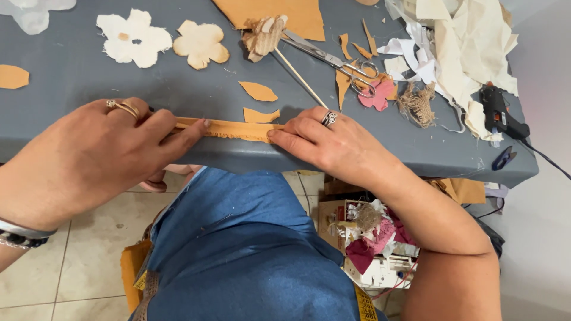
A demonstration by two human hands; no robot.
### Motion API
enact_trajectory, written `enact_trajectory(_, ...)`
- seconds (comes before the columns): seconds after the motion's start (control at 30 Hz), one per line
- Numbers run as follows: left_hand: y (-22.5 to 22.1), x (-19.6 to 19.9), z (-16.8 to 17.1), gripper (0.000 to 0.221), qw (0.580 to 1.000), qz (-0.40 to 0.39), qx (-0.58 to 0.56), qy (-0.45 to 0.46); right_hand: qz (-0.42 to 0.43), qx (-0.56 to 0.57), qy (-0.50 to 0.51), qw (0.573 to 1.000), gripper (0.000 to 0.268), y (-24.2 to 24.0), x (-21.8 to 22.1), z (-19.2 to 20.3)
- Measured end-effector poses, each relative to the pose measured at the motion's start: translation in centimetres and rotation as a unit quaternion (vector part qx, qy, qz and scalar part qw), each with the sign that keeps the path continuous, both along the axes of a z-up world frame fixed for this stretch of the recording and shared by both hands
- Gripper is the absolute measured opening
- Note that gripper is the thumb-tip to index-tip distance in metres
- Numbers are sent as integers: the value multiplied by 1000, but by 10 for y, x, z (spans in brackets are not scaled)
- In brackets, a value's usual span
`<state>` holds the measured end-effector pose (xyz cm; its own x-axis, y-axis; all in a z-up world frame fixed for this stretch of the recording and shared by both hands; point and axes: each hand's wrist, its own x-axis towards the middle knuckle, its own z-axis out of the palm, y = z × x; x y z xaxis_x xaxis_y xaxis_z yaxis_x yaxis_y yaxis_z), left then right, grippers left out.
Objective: Assembling a decorative flower by gluing fabric petals onto a wooden stick using a hot glue gun.
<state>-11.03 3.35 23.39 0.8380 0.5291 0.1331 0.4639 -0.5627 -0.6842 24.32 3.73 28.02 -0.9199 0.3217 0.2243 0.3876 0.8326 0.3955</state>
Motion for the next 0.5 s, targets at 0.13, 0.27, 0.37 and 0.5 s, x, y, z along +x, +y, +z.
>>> enact_trajectory(0.13, -6, 6, 5, 101, 999, 0, -42, 1, -31, -47, -51, 997, 51, -3, -2, 7)
enact_trajectory(0.27, -20, 23, 13, 70, 985, -19, -153, -81, -47, -157, -50, 985, 61, -1, -12, 17)
enact_trajectory(0.37, -26, 42, 11, 46, 968, -35, -157, -192, -43, -168, -49, 984, 58, 1, -16, 21)
enact_trajectory(0.5, -29, 78, -32, 61, 970, -18, -140, -196, -18, -156, -31, 987, 44, 3, -13, 14)
